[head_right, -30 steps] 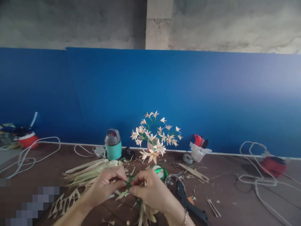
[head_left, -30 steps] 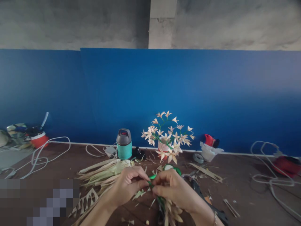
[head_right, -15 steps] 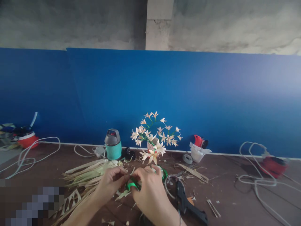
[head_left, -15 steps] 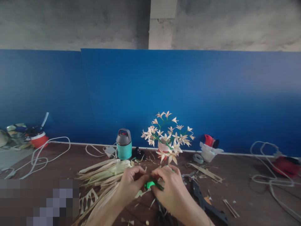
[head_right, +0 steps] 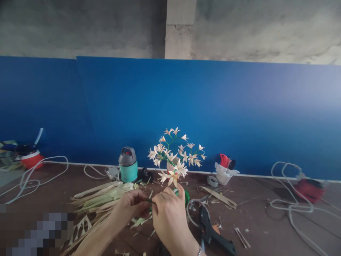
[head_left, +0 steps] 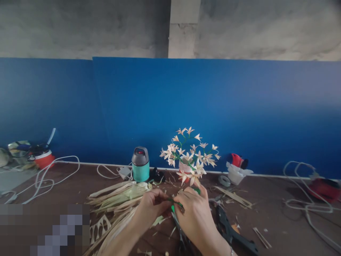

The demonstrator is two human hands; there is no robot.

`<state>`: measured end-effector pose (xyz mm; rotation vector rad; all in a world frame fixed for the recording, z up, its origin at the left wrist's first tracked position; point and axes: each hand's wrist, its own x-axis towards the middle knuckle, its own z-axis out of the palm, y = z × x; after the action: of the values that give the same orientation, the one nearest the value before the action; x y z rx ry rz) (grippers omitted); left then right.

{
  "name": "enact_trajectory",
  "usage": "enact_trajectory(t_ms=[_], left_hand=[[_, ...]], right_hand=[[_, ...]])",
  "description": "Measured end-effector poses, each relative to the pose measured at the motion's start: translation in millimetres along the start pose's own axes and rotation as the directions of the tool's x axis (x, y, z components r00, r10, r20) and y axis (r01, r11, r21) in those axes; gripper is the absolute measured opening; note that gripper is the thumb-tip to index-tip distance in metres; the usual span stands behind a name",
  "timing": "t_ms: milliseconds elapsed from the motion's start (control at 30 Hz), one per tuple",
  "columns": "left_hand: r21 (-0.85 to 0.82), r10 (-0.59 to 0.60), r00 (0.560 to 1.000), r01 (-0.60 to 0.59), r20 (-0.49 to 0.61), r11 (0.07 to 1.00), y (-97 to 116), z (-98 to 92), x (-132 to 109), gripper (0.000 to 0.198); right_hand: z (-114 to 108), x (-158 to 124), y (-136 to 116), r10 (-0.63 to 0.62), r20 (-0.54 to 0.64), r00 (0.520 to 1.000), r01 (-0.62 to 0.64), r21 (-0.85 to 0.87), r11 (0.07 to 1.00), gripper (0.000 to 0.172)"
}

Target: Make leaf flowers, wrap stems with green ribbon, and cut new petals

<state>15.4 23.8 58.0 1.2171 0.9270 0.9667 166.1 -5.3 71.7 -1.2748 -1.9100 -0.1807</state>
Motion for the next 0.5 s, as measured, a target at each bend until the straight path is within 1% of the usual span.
enact_trajectory(t_ms=[67, 133, 200, 267, 300, 333, 400, 433, 467, 500], left_hand=[[0.011, 0.011, 1.000, -0.011, -0.013, 1.000, 2, -1.5, -1, 0.042], [0.039, 0.032, 0.999, -0.031, -0.013, 0.999, 4, -3.4, -3, 0.035], [0.074, 0.045, 0.999, -0.046, 0.010, 0.996, 6, -5.4, -6, 0.031], [0.102, 0.053, 0.998, -0.057, 0.043, 0.993, 8, -7.1, -10, 0.028], [0.108, 0.054, 0.997, -0.060, 0.058, 0.992, 9, -7.6, -12, 0.028], [0.109, 0.051, 0.996, -0.059, 0.075, 0.992, 9, -7.7, -14, 0.027], [0.091, 0.033, 0.994, -0.042, 0.105, 0.995, 9, -7.2, -16, 0.028], [0.071, 0.017, 0.993, -0.026, 0.120, 0.997, 8, -6.6, -17, 0.029], [0.042, 0.003, 0.991, -0.009, 0.133, 0.999, 7, -5.9, -17, 0.030], [0.010, -0.007, 0.989, 0.005, 0.147, 1.000, 6, -5.3, -17, 0.032]], right_hand=[[-1, 1, -1, 0.016, 0.007, 1.000, -0.016, 0.027, 1.000, 0.018], [-5, 3, -4, 0.056, 0.048, 0.997, -0.059, 0.068, 0.996, 0.018], [-11, 6, -5, 0.115, 0.141, 0.983, -0.133, 0.123, 0.983, 0.018], [-18, 9, -5, 0.183, 0.272, 0.945, -0.240, 0.195, 0.951, 0.015], [-22, 11, -3, 0.220, 0.357, 0.908, -0.315, 0.236, 0.919, 0.013], [-25, 12, -1, 0.254, 0.450, 0.856, -0.403, 0.274, 0.873, 0.010], [-30, 13, 5, 0.284, 0.633, 0.721, -0.580, 0.326, 0.747, 0.005], [-31, 13, 8, 0.270, 0.703, 0.658, -0.646, 0.342, 0.682, 0.006], [-31, 13, 11, 0.246, 0.749, 0.615, -0.689, 0.358, 0.630, 0.008], [-30, 13, 12, 0.224, 0.770, 0.597, -0.708, 0.375, 0.599, 0.009]])
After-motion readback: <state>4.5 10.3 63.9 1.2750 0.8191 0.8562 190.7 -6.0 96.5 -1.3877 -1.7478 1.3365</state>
